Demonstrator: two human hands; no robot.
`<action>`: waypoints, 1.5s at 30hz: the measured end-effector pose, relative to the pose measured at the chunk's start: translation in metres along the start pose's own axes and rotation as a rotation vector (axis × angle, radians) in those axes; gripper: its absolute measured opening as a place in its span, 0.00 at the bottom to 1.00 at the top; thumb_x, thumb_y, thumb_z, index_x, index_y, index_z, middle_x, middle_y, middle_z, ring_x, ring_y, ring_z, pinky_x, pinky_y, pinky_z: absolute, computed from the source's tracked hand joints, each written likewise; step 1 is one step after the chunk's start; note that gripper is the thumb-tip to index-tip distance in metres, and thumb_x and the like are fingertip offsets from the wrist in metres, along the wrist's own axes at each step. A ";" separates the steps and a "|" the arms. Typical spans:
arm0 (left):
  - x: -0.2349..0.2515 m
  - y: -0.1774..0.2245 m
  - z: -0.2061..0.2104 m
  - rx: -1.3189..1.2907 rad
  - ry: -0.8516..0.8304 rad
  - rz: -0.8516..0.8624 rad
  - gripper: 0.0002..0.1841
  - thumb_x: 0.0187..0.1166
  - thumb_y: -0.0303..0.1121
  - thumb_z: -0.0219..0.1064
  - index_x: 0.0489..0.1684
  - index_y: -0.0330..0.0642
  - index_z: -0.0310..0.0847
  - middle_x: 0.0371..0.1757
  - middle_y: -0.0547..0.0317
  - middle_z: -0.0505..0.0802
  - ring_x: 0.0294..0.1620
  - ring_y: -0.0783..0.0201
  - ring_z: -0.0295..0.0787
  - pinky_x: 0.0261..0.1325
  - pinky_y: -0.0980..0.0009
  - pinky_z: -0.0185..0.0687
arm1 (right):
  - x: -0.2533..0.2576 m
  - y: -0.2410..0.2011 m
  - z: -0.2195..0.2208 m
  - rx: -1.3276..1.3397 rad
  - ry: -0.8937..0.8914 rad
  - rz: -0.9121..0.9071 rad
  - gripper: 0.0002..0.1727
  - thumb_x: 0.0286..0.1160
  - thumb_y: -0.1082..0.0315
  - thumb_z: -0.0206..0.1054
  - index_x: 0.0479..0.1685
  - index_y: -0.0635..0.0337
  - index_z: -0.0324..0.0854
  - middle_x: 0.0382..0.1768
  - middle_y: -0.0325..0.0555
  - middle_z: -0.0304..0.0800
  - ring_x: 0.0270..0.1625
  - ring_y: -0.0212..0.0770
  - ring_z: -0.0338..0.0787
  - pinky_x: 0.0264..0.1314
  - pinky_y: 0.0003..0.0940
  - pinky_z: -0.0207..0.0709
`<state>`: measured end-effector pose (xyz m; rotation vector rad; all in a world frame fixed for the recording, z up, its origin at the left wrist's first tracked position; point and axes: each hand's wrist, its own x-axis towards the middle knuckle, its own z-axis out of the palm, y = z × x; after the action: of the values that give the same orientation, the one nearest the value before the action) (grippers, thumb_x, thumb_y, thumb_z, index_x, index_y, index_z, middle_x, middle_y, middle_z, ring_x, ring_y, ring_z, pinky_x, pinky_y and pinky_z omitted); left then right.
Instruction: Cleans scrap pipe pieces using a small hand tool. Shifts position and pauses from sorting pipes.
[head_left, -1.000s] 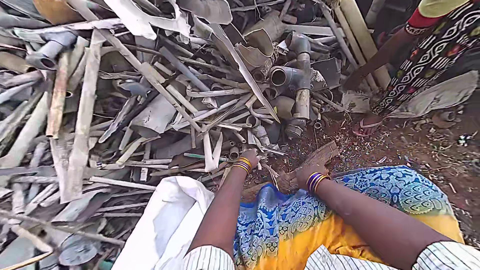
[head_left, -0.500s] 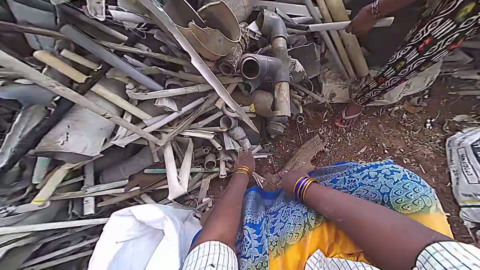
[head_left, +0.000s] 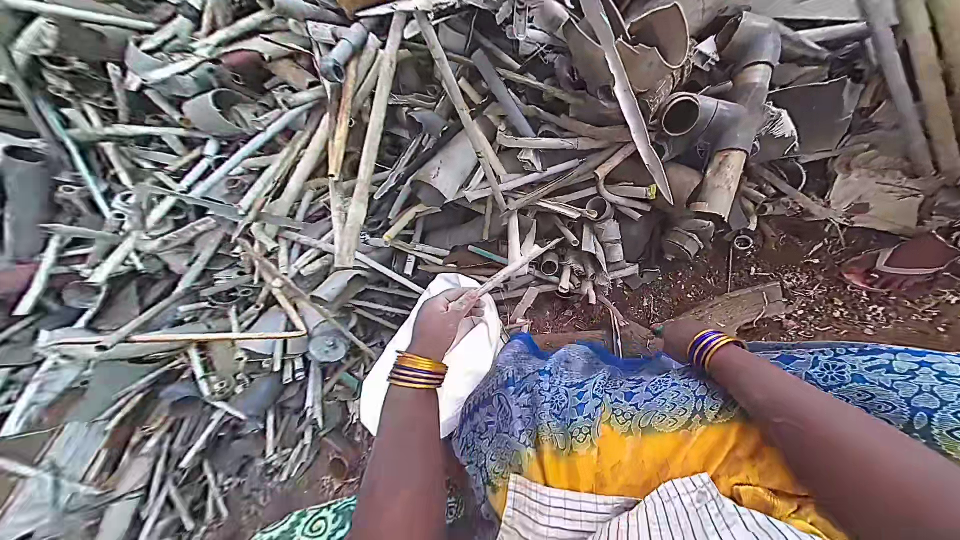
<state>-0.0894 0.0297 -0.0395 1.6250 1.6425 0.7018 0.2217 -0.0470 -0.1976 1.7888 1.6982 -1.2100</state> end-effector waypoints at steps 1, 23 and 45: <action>-0.010 -0.004 -0.030 0.211 0.111 -0.015 0.12 0.89 0.29 0.61 0.56 0.30 0.87 0.40 0.54 0.95 0.39 0.70 0.91 0.54 0.69 0.85 | 0.000 -0.003 0.001 -0.024 0.003 -0.006 0.21 0.89 0.68 0.53 0.63 0.82 0.77 0.68 0.79 0.80 0.75 0.73 0.79 0.71 0.71 0.69; 0.116 -0.004 0.193 0.931 -0.859 -0.041 0.29 0.91 0.51 0.58 0.81 0.38 0.75 0.77 0.38 0.83 0.81 0.44 0.77 0.85 0.44 0.64 | 0.004 -0.009 -0.021 0.158 -0.006 0.069 0.22 0.85 0.68 0.58 0.70 0.75 0.76 0.70 0.72 0.81 0.75 0.70 0.81 0.68 0.71 0.74; 0.144 -0.036 0.261 0.309 -0.403 -0.442 0.21 0.91 0.32 0.56 0.74 0.23 0.73 0.76 0.31 0.80 0.78 0.43 0.77 0.79 0.49 0.72 | 0.012 0.020 -0.040 0.540 0.150 0.150 0.28 0.93 0.61 0.48 0.86 0.69 0.59 0.71 0.68 0.81 0.75 0.63 0.82 0.72 0.61 0.75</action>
<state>0.1024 0.1436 -0.2403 1.4092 1.7697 -0.1037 0.2519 -0.0127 -0.1906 2.3207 1.3562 -1.6083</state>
